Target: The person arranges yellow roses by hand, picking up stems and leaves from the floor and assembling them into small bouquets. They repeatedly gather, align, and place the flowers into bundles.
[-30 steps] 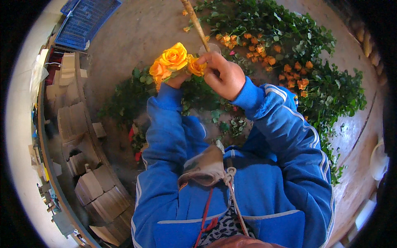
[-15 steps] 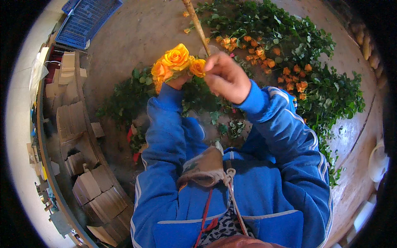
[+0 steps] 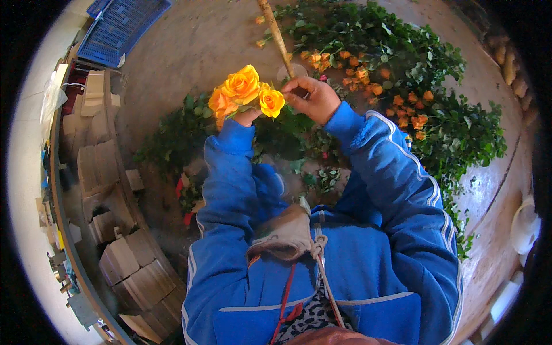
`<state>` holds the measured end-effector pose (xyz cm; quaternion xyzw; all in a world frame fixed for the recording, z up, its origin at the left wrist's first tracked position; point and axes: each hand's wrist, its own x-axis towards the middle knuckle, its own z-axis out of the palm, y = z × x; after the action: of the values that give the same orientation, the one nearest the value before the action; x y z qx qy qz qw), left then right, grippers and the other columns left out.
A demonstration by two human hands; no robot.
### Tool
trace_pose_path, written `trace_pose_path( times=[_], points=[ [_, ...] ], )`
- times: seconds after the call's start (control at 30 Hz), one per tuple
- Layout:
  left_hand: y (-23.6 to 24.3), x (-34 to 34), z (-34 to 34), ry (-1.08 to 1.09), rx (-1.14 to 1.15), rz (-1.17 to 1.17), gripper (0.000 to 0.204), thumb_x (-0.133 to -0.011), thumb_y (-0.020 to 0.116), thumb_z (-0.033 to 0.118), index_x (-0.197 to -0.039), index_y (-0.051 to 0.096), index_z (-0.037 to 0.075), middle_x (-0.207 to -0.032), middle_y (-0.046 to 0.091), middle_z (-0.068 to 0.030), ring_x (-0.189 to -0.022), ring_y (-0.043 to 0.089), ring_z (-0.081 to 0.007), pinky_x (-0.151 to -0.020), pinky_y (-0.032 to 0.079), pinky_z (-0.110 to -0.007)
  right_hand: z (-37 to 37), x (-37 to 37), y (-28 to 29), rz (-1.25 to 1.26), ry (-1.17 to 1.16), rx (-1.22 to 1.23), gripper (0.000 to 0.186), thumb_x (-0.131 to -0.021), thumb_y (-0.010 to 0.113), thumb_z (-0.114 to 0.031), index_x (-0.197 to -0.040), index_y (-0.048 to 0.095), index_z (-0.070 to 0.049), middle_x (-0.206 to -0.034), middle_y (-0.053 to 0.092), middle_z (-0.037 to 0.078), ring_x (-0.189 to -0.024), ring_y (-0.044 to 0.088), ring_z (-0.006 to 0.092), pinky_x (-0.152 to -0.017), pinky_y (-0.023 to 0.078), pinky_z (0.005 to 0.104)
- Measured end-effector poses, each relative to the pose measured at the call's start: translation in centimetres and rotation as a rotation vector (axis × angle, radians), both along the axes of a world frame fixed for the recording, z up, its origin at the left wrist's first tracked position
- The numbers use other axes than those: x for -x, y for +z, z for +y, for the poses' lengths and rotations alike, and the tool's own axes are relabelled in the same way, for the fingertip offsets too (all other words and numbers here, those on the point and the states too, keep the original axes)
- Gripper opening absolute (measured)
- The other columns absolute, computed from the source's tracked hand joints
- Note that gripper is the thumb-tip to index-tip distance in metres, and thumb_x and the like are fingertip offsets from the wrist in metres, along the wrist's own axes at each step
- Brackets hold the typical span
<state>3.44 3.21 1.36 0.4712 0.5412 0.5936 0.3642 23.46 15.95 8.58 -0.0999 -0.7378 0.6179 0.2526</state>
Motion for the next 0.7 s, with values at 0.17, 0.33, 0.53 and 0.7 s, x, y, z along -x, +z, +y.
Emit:
trace_pose_path(
  times=[0.17, 0.33, 0.53, 0.7],
  points=[
    [-0.5, 2.1, -0.2, -0.086, 0.083, 0.056, 0.037, -0.075, 0.065, 0.029, -0.104, 0.053, 0.009, -0.102, 0.057, -0.0051, -0.094, 0.053, -0.0182, -0.087, 0.041, -0.031, -2.0, -0.4, 2.1, 0.125, -0.009, 0.155, 0.013, -0.081, 0.06, -0.011, -0.09, 0.056, -0.004, -0.077, 0.058, 0.002, -0.071, 0.054, 0.006, -0.063, 0.045, 0.0218],
    [0.3, 1.3, -0.8, 0.02, 0.064, 0.354, 0.053, -0.07, 0.071, 0.022, -0.116, 0.046, 0.011, -0.117, 0.049, -0.0057, -0.109, 0.045, -0.0201, -0.096, 0.034, -0.033, -2.7, -1.8, 4.6, 0.166, -0.131, -0.232, 0.016, -0.078, 0.062, -0.012, -0.091, 0.054, -0.007, -0.07, 0.058, 0.004, -0.062, 0.057, 0.011, -0.056, 0.045, 0.0234],
    [1.5, 0.0, -0.3, 0.006, 0.032, 0.334, 0.053, -0.07, 0.071, 0.02, -0.117, 0.047, 0.011, -0.118, 0.049, -0.0054, -0.111, 0.044, -0.0205, -0.097, 0.033, -0.033, -3.7, -1.3, 5.9, 0.132, -0.26, -0.541, 0.019, -0.074, 0.065, -0.017, -0.087, 0.053, -0.011, -0.062, 0.058, 0.006, -0.055, 0.059, 0.022, -0.048, 0.047, 0.0299],
    [2.2, -0.2, -0.3, 0.0, 0.014, 0.351, 0.054, -0.069, 0.071, 0.019, -0.117, 0.047, 0.011, -0.119, 0.048, -0.0051, -0.112, 0.043, -0.0208, -0.097, 0.032, -0.034, -4.1, -1.1, 6.1, 0.097, -0.317, -0.587, 0.019, -0.074, 0.065, -0.017, -0.087, 0.054, -0.01, -0.057, 0.055, 0.005, -0.05, 0.056, 0.0184, -0.045, 0.043, 0.0278]
  ],
)
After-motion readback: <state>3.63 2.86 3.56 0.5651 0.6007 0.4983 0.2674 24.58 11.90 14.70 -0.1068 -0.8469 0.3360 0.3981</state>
